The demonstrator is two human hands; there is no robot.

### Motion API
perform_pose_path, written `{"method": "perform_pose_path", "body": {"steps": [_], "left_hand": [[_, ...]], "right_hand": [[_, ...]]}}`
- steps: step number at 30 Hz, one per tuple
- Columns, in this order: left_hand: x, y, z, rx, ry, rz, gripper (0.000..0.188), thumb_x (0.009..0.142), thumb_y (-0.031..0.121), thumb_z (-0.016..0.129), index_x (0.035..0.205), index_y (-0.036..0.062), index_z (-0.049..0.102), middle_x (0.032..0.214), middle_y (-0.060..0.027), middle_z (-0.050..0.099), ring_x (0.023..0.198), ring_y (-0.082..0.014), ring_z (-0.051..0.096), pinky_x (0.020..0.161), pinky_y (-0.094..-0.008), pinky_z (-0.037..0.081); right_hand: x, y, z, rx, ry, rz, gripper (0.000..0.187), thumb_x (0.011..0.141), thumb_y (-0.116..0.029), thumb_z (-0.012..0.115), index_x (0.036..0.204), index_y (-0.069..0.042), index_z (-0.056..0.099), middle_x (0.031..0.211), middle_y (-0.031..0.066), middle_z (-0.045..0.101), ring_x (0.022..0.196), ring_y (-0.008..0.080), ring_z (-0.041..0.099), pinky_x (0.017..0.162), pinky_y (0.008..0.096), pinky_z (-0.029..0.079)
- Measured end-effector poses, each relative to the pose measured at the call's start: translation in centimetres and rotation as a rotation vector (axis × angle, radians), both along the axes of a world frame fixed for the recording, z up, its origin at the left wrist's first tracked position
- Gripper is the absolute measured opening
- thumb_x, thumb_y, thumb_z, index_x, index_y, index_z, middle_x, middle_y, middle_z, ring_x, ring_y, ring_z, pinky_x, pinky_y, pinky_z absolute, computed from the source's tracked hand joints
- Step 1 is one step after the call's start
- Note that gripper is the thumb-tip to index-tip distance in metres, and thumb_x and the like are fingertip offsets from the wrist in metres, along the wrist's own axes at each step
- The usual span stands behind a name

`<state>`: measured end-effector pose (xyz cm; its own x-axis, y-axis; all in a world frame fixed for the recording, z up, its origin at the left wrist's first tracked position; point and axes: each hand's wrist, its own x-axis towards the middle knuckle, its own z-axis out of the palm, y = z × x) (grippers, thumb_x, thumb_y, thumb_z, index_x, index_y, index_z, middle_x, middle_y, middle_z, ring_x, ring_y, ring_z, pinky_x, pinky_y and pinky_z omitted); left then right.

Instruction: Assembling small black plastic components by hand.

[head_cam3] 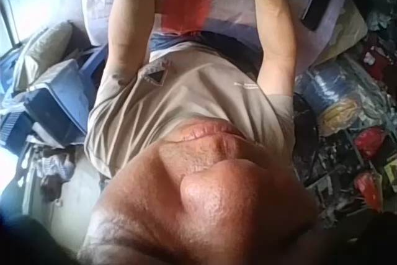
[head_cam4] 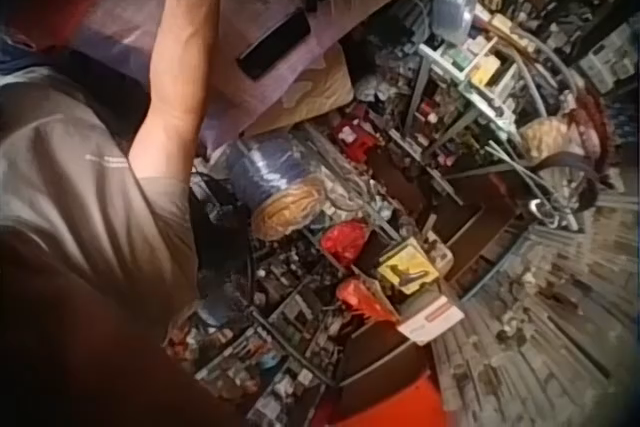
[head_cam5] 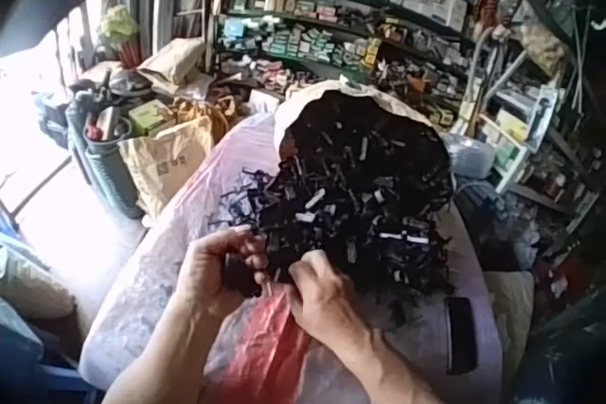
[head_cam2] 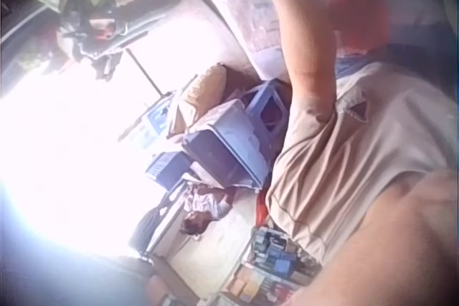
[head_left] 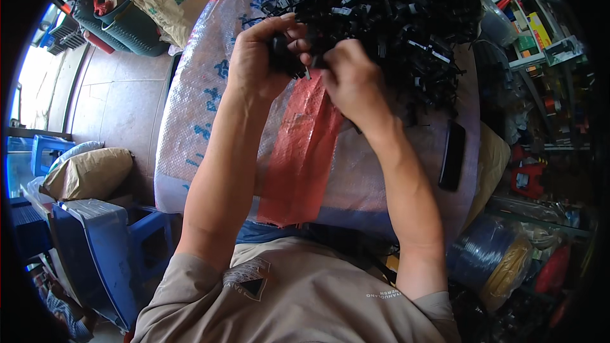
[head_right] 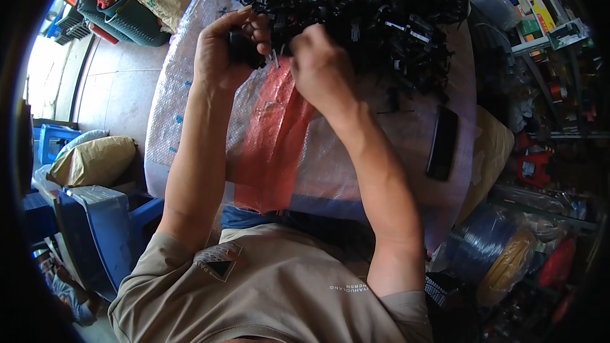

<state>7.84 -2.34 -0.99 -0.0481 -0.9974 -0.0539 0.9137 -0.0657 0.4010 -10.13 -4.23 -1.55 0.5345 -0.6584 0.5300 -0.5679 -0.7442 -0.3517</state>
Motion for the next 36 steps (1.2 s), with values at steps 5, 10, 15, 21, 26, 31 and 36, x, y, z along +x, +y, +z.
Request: {"method": "perform_pose_path", "body": {"steps": [5,10,15,21,26,31,36], "left_hand": [[-2.1,1.0,1.0,0.047,-0.299,-0.061,0.018,0.086,0.019,0.064,0.092,0.0016,0.063,0.078,-0.0112,0.064,0.057,-0.0182,0.059,0.046,-0.0292,0.049],[-6.0,2.6,1.7,-0.138,-0.876,-0.11,0.025,0.085,0.014,0.069,0.104,-0.0025,0.066,0.089,-0.0062,0.068,0.078,-0.0094,0.061,0.068,-0.0218,0.049],[-7.6,3.8,2.3,-0.247,-1.053,-0.128,0.045,0.084,0.026,0.074,0.115,-0.0048,0.062,0.093,-0.0083,0.068,0.084,-0.0101,0.06,0.072,-0.0254,0.051],[-8.3,4.1,1.8,-0.336,-1.0,-0.084,0.028,0.086,0.009,0.068,0.11,-0.0043,0.061,0.084,-0.0064,0.065,0.07,-0.0081,0.055,0.063,-0.0248,0.049],[-8.6,4.0,1.6,-0.365,-1.01,0.0,0.02,0.086,0.004,0.065,0.104,-0.0042,0.061,0.085,-0.0095,0.066,0.075,-0.0116,0.062,0.065,-0.0265,0.05],[-9.4,4.0,0.5,-0.412,-1.081,0.14,0.013,0.083,0.004,0.065,0.094,-0.002,0.063,0.08,-0.0134,0.066,0.078,-0.0222,0.067,0.065,-0.0315,0.052],[-9.7,3.8,0.1,-0.451,-1.141,0.235,0.006,0.079,0.007,0.065,0.082,0.0023,0.062,0.074,-0.0122,0.062,0.071,-0.0302,0.063,0.061,-0.0383,0.05]], "right_hand": [[-4.2,1.6,4.4,0.634,-0.743,0.013,0.036,0.088,-0.004,0.059,0.123,-0.002,0.054,0.086,0.0033,0.061,0.07,0.0075,0.056,0.06,0.021,0.047],[-7.0,2.6,3.1,0.762,-0.943,0.075,0.028,0.092,-0.007,0.058,0.12,-0.002,0.057,0.096,0.0055,0.065,0.074,0.0089,0.059,0.065,0.0214,0.049],[-7.6,3.8,2.5,0.763,-1.063,0.106,0.02,0.093,-0.005,0.056,0.112,-0.002,0.061,0.107,0.0094,0.065,0.088,0.0124,0.063,0.077,0.0259,0.053],[-8.4,4.2,1.3,0.734,-1.08,0.178,0.022,0.092,-0.003,0.058,0.113,0.0,0.061,0.117,0.0117,0.062,0.101,0.0145,0.06,0.085,0.027,0.051],[-8.4,4.4,0.6,0.583,-0.886,0.119,0.021,0.091,-0.001,0.06,0.111,0.001,0.062,0.116,0.0106,0.062,0.102,0.0135,0.058,0.086,0.0235,0.048],[-7.6,4.7,0.6,0.489,-0.798,0.081,0.018,0.091,0.0,0.058,0.109,0.001,0.061,0.109,0.0074,0.062,0.089,0.011,0.059,0.079,0.0221,0.048],[-7.1,4.9,1.1,0.606,-0.887,0.116,0.015,0.091,0.0,0.056,0.106,0.001,0.061,0.104,0.0062,0.062,0.077,0.0098,0.058,0.071,0.0224,0.048]]}}
